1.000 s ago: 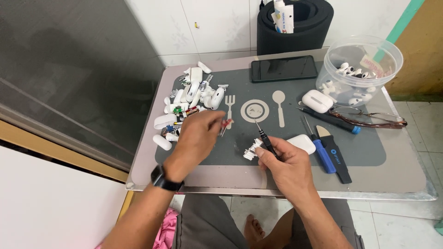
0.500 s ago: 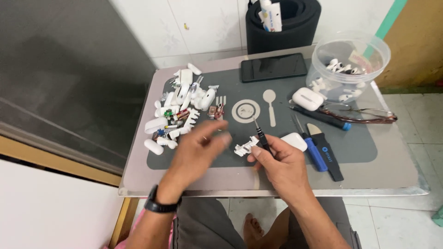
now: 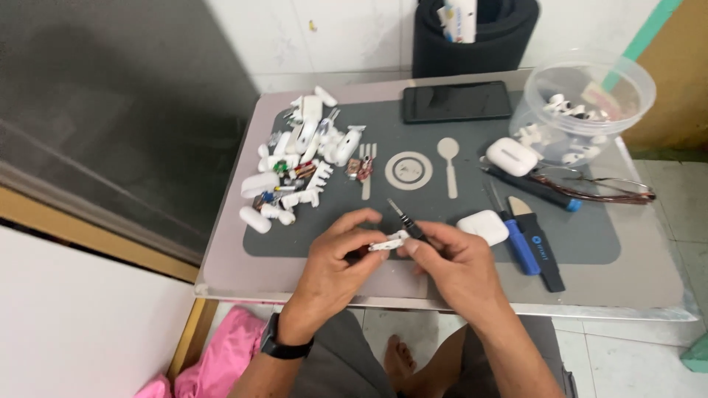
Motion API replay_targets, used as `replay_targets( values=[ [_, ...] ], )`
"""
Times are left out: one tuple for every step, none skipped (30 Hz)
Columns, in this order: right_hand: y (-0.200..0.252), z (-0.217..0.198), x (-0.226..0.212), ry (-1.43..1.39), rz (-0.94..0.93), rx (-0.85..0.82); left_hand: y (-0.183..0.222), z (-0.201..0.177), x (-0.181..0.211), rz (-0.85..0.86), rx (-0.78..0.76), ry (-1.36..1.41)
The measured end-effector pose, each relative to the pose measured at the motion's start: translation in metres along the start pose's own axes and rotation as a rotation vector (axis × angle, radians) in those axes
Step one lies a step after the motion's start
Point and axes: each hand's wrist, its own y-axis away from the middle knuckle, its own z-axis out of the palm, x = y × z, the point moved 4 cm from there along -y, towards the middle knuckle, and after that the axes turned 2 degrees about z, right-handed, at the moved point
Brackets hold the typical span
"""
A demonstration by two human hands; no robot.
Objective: Disassembling earbud charging cases using a utility knife, pliers, and a screwdriver to remove internal components.
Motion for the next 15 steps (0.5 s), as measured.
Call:
replay_targets(
  values=[
    [0.0003,0.0017,-0.0011,0.014,-0.002,0.005,0.0010,-0.0005,0.0015,0.018,0.002,0.003],
    [0.0004,0.0026,-0.0022,0.028,-0.004,0.011,0.0017,-0.0002,0.0032,0.036,0.004,0.005],
    [0.0008,0.0035,-0.0029,0.031,0.000,0.010,0.0030,-0.0007,0.0027,0.032,0.005,0.009],
    [0.0009,0.0035,-0.0037,0.046,0.000,0.013,0.0039,-0.0010,0.0032,0.047,0.019,0.004],
    [0.0010,0.0034,-0.0048,0.060,-0.002,0.019,0.0045,-0.0013,0.0037,0.063,0.032,0.000],
    [0.0014,0.0011,-0.0022,0.062,0.002,0.020,0.0052,-0.0006,0.0023,0.060,0.031,0.003],
    [0.0015,-0.0006,0.0003,0.072,0.006,0.025,0.0060,-0.0011,0.0022,0.085,0.041,-0.014],
    [0.0017,-0.0023,0.0026,0.081,0.011,0.030,0.0069,-0.0016,0.0022,0.110,0.052,-0.030],
    [0.0014,-0.0024,0.0027,0.082,0.012,0.027,0.0065,-0.0023,0.0035,0.109,0.053,-0.031],
    [0.0012,-0.0024,0.0027,0.076,0.014,0.020,0.0062,-0.0027,0.0055,0.121,0.046,-0.039],
    [0.0010,-0.0025,0.0027,0.070,0.016,0.012,0.0057,-0.0030,0.0076,0.133,0.039,-0.047],
    [0.0008,-0.0019,0.0026,0.070,0.017,0.010,0.0063,-0.0030,0.0057,0.132,0.040,-0.048],
    [0.0010,-0.0018,0.0025,0.067,0.011,0.013,0.0073,-0.0027,0.0044,0.146,0.043,-0.055],
    [0.0013,-0.0020,0.0022,0.064,0.006,0.015,0.0083,-0.0022,0.0032,0.160,0.045,-0.062],
    [0.0012,-0.0014,0.0025,0.063,0.006,0.015,0.0083,-0.0023,0.0039,0.160,0.045,-0.063]
  ],
)
